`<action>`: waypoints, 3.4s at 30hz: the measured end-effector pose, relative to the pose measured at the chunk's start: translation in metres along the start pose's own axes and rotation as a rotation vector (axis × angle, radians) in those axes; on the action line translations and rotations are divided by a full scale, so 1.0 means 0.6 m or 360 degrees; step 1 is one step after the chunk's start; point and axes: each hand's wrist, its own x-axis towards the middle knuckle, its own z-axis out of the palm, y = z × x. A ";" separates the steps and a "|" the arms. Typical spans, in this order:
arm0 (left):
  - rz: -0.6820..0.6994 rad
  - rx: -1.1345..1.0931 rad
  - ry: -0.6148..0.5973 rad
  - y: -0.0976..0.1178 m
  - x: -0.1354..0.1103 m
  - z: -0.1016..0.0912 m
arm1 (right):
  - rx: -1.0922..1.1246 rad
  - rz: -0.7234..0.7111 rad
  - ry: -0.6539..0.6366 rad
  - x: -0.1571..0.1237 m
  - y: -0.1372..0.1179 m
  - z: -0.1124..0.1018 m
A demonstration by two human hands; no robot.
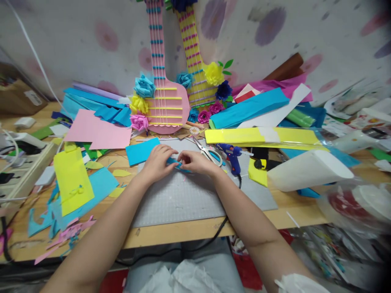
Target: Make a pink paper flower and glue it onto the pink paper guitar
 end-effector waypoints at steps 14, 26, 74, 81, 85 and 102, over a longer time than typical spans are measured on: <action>-0.0559 -0.0499 -0.0109 -0.003 -0.027 -0.002 | 0.0276 -0.0086 0.0079 0.006 -0.009 0.008; -0.0737 -0.0670 0.0027 -0.020 -0.028 0.002 | 0.0163 -0.0075 0.0209 0.016 0.004 0.014; -0.1247 -0.0609 0.0200 -0.063 0.032 -0.037 | 0.0766 -0.0011 0.1262 0.033 0.040 -0.016; -0.1282 0.0191 0.0051 -0.044 0.100 -0.014 | 0.0502 -0.0064 0.1375 0.032 0.046 -0.014; -0.1230 0.0264 0.0230 -0.043 0.086 -0.016 | 0.0378 -0.0078 0.1323 0.030 0.039 -0.011; -0.0629 -0.0004 0.0297 -0.115 -0.045 -0.028 | -0.0167 -0.0120 0.0888 0.025 0.018 0.028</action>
